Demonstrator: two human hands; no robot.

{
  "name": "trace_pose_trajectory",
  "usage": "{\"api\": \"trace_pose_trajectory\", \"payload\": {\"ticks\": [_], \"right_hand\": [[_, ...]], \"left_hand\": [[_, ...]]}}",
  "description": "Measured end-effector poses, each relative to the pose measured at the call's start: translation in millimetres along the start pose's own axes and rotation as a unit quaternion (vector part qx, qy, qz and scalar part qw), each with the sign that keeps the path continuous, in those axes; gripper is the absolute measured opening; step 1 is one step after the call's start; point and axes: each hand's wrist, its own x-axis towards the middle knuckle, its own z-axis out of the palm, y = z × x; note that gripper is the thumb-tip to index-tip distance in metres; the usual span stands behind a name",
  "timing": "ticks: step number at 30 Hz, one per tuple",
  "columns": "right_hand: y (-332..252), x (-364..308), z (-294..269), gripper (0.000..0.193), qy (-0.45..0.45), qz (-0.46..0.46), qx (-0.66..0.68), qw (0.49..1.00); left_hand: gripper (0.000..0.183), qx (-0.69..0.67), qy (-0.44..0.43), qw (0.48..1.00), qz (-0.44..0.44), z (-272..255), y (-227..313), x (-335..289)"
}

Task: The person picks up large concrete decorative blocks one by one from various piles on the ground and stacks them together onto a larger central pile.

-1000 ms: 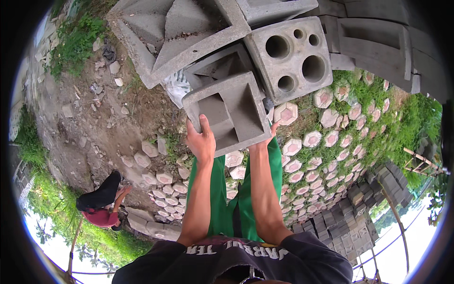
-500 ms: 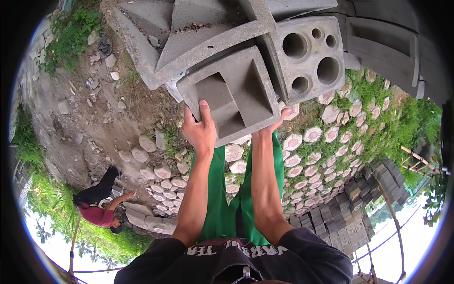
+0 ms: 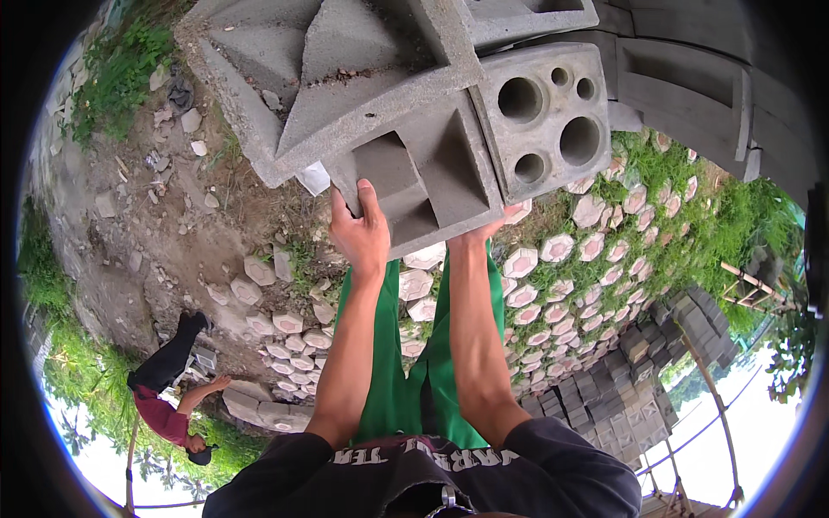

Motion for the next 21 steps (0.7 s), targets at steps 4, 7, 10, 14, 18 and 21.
{"api": "trace_pose_trajectory", "payload": {"ticks": [4, 7, 10, 14, 18, 21], "right_hand": [[0.5, 9.5, 14.4, 0.065, 0.016, 0.008, 0.064, 0.998], [-3.4, 13.5, 13.2, 0.060, 0.028, 0.025, 0.062, 0.997], [-1.1, 21.5, -5.4, 0.057, 0.061, 0.039, 0.109, 0.991], [-8.9, 6.9, -15.6, 0.075, 0.176, 0.168, -0.047, 0.969], [-70.5, -54.2, -17.5, 0.071, 0.114, 0.295, -0.142, 0.938], [-148.9, -104.8, -55.6, 0.053, 0.093, 0.208, -0.327, 0.917]], "left_hand": [[0.052, 0.064, 0.005, 0.998, -0.004, 0.5, 2.3, 2.7], [0.055, 0.071, 0.040, 0.996, 0.047, 11.4, -5.7, 2.5], [0.061, 0.062, -0.010, 0.998, 0.032, 10.6, -9.0, 1.0], [0.070, 0.037, -0.038, 0.996, -0.066, 7.1, -16.1, -23.8], [0.086, 0.023, -0.316, 0.854, -0.413, -24.4, -39.5, -109.8], [0.056, 0.249, -0.529, 0.765, -0.271, -16.2, -21.0, -188.5]]}}
